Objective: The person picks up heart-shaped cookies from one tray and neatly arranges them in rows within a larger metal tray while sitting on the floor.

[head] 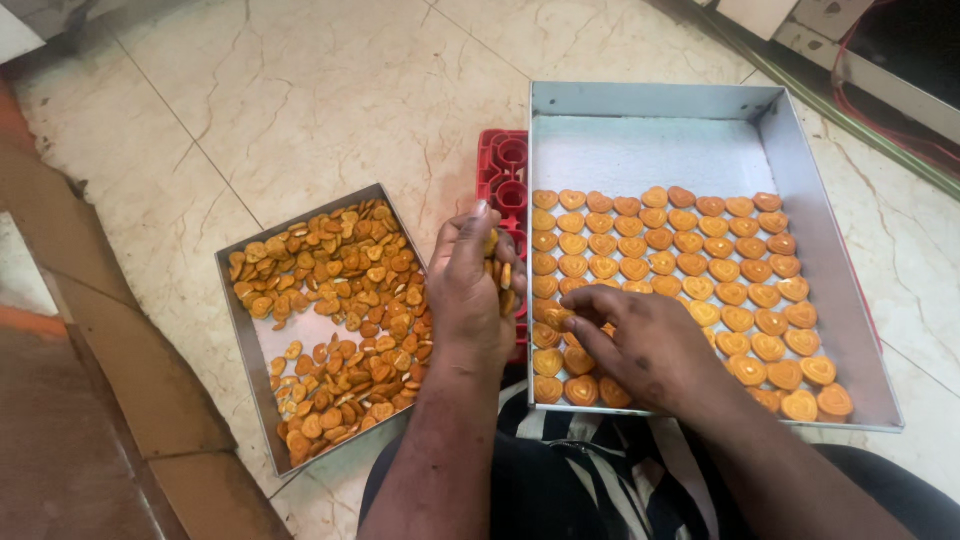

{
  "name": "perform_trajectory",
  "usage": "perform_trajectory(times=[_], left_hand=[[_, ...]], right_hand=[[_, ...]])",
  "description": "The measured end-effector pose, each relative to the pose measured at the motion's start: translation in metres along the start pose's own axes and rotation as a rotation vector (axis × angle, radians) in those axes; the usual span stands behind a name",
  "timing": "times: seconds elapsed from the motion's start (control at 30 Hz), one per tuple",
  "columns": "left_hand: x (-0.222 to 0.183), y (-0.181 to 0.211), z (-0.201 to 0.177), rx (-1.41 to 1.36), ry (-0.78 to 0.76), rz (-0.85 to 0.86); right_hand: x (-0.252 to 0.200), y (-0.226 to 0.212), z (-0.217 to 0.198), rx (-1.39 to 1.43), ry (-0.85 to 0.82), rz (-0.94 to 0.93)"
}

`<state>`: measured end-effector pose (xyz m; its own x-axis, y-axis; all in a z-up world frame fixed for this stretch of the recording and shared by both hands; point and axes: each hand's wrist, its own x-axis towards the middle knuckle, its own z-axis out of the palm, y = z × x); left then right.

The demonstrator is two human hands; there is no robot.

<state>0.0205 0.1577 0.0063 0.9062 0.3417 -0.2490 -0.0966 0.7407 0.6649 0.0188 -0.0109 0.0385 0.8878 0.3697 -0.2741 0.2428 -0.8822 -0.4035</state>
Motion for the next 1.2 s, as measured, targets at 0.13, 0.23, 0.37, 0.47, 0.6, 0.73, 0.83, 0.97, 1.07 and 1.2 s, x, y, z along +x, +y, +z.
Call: perform_trajectory(times=[0.13,0.23,0.37,0.47,0.6,0.73,0.83,0.97,1.07,1.2], left_hand=[[0.000,-0.001,0.000,-0.046,-0.047,0.018],[0.002,-0.001,-0.001,-0.050,-0.055,0.018],[0.001,0.000,0.000,-0.039,-0.045,0.008],[0.001,-0.001,0.000,-0.059,-0.065,0.011],[0.001,-0.002,0.001,-0.052,-0.071,0.006],[0.000,0.000,0.001,-0.027,-0.069,-0.074],[0.001,-0.001,0.001,-0.062,-0.062,-0.153],[0.002,-0.004,0.000,-0.100,-0.079,-0.199],[0.001,-0.007,0.000,-0.062,-0.080,-0.169],[-0.005,-0.020,0.007,0.034,-0.117,-0.111]], right_hand=[[0.013,-0.008,0.003,0.011,-0.024,-0.044],[0.018,-0.008,0.007,0.049,-0.074,0.017],[0.019,-0.009,0.009,0.069,-0.148,0.173],[0.018,-0.010,0.010,0.005,-0.147,0.128],[0.019,-0.007,0.013,-0.069,-0.172,0.084],[0.019,-0.002,0.015,-0.118,-0.138,-0.019],[0.016,-0.002,0.016,-0.123,-0.107,-0.050],[0.015,-0.002,0.018,-0.159,-0.122,-0.014],[0.012,0.002,0.019,-0.068,0.011,-0.009],[0.005,0.010,0.020,0.284,0.429,-0.420]])
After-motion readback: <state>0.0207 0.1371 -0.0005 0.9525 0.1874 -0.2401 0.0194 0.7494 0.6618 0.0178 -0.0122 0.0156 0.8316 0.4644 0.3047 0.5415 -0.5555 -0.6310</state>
